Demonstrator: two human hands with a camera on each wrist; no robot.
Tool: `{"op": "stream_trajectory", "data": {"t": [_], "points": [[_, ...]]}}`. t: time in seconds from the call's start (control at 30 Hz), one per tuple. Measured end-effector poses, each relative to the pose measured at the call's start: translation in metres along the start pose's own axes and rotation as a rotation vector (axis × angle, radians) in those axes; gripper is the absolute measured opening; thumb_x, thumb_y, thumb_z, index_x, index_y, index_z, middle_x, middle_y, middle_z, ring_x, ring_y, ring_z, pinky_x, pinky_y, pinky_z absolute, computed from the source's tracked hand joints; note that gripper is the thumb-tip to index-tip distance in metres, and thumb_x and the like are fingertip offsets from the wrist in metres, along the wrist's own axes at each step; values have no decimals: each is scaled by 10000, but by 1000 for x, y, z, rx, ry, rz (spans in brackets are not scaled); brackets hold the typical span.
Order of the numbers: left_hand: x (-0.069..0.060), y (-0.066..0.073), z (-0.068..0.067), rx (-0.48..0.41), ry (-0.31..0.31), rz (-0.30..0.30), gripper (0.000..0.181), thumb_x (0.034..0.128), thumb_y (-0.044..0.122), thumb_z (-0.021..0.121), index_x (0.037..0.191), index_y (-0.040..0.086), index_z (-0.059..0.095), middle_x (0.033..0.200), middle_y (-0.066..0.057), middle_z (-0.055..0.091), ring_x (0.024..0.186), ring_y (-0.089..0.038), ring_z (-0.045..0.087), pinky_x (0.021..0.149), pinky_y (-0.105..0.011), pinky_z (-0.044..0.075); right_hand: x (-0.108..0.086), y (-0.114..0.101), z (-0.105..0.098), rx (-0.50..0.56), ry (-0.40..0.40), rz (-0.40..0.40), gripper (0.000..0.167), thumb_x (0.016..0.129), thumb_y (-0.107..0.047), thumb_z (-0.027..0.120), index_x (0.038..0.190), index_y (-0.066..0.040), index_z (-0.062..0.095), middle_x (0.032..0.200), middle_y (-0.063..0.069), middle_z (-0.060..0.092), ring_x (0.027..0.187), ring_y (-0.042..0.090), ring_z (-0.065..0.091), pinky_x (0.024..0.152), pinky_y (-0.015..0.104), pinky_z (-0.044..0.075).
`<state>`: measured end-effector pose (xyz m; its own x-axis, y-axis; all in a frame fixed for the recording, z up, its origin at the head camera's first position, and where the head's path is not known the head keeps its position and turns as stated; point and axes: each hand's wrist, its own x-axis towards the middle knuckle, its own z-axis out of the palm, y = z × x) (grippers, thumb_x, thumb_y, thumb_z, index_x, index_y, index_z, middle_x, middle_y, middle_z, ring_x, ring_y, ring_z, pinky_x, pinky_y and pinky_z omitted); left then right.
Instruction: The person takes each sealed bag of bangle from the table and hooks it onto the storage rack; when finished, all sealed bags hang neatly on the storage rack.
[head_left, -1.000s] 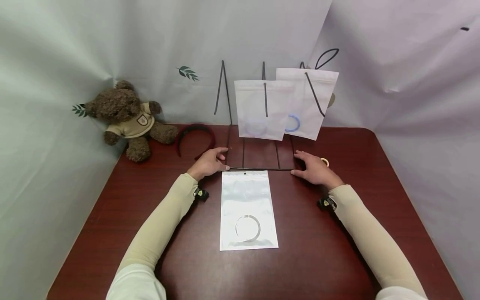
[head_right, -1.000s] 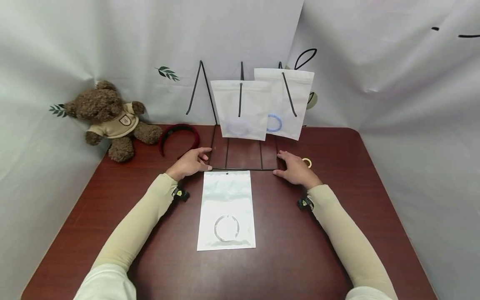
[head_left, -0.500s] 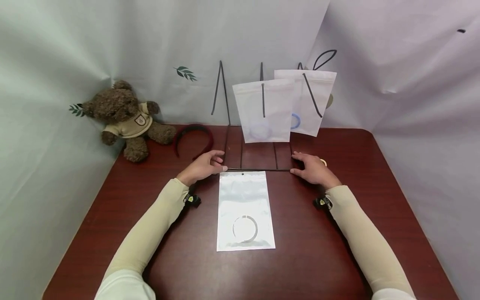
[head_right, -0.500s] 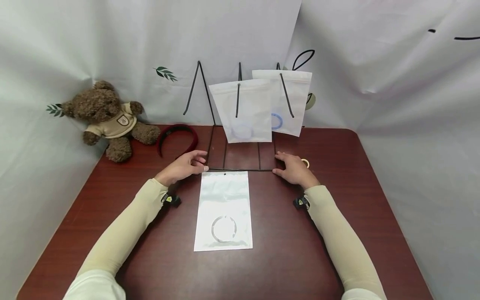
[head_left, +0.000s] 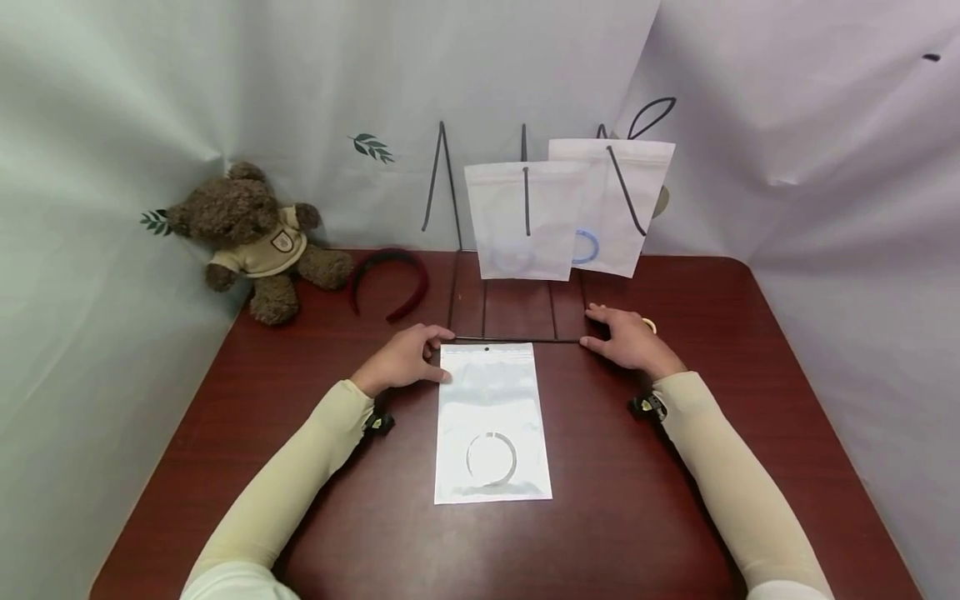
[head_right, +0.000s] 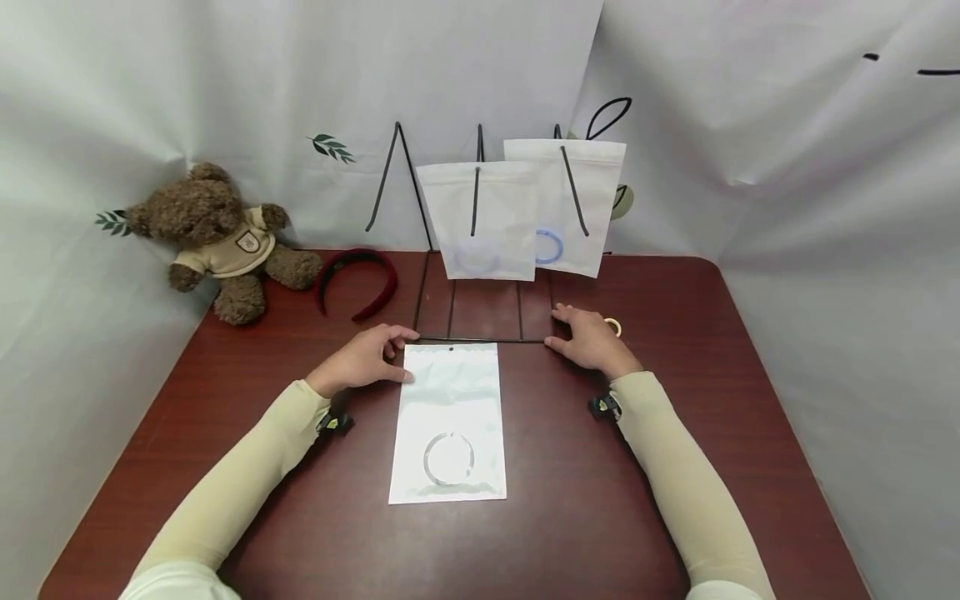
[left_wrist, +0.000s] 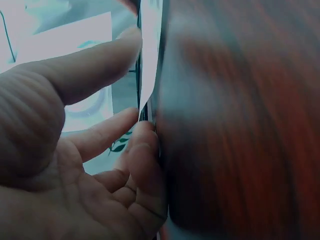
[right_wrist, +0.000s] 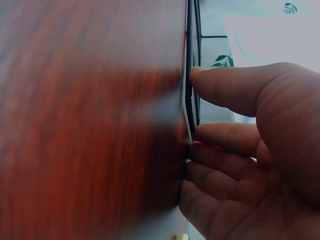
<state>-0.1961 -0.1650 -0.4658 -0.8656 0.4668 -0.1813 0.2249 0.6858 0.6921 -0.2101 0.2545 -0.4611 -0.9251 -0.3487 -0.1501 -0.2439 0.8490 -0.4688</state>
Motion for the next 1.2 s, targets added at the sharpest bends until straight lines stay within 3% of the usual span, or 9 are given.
{"op": "stream_trajectory", "data": {"t": [0.1, 0.23, 0.37, 0.5, 0.73, 0.83, 0.97, 1.07, 1.2], "points": [[0, 1, 3, 91, 3, 27, 714, 791, 226, 957, 1417, 117, 632, 1136, -101, 608, 965, -220, 562, 886, -388, 489, 1, 0, 0, -6, 4, -11, 646, 1044, -281, 682, 1568, 32, 469, 1664, 252, 381, 1556, 439, 343, 1243, 624, 286], [0, 5, 4, 125, 10, 44, 629, 780, 202, 964, 1317, 119, 645, 1088, -83, 641, 949, -214, 593, 874, -397, 505, 0, 0, 1, -12, 10, -24, 647, 1049, -294, 668, 1564, 44, 468, 1655, 268, 386, 1556, 438, 346, 1245, 621, 284], [-3, 8, 6, 104, 18, 70, 620, 782, 152, 956, 1305, 133, 622, 1024, -59, 678, 936, -189, 636, 870, -393, 528, 0, 2, 2, -17, 8, -24, 659, 1049, -308, 669, 1567, 45, 463, 1657, 269, 382, 1560, 434, 342, 1245, 614, 289], [-4, 11, 8, 61, 31, 148, 624, 827, 75, 907, 1370, 155, 612, 1005, -50, 683, 887, -145, 675, 839, -367, 568, 0, 4, 3, -25, 0, -12, 678, 1050, -326, 669, 1575, 44, 450, 1666, 267, 368, 1569, 437, 320, 1250, 616, 279], [-9, 13, 11, -24, 124, 261, 588, 917, -14, 799, 1442, 209, 655, 1187, -47, 735, 900, -131, 732, 818, -348, 588, -1, 1, 4, -23, -17, -19, 706, 1050, -322, 662, 1595, 47, 409, 1682, 266, 334, 1585, 444, 278, 1263, 609, 264], [-11, 12, 10, -74, 182, 257, 522, 970, 18, 750, 1445, 217, 668, 1104, -38, 753, 870, -129, 694, 761, -319, 550, -2, 0, 3, -22, -18, -15, 709, 1051, -320, 658, 1602, 43, 398, 1689, 264, 323, 1588, 446, 269, 1263, 621, 251], [-15, 11, 8, -153, 263, 201, 408, 1010, 69, 710, 1396, 201, 710, 880, -44, 694, 766, -155, 607, 666, -282, 484, -2, 0, 3, -27, -25, -15, 720, 1052, -328, 654, 1608, 43, 386, 1694, 263, 314, 1588, 450, 265, 1260, 623, 258], [-16, 11, 6, -222, 323, 166, 387, 978, 111, 765, 1356, 185, 730, 910, -66, 703, 791, -168, 644, 681, -259, 503, -2, 0, 3, -31, -27, -14, 717, 1055, -331, 647, 1608, 44, 385, 1694, 262, 313, 1587, 451, 267, 1257, 620, 269], [-17, 10, 4, -349, 364, 154, 453, 914, 108, 845, 1345, 171, 719, 1119, -121, 746, 921, -230, 753, 747, -244, 571, -3, -1, 3, -35, -28, -13, 712, 1060, -330, 638, 1608, 46, 383, 1694, 264, 313, 1587, 453, 266, 1254, 622, 271]]}}
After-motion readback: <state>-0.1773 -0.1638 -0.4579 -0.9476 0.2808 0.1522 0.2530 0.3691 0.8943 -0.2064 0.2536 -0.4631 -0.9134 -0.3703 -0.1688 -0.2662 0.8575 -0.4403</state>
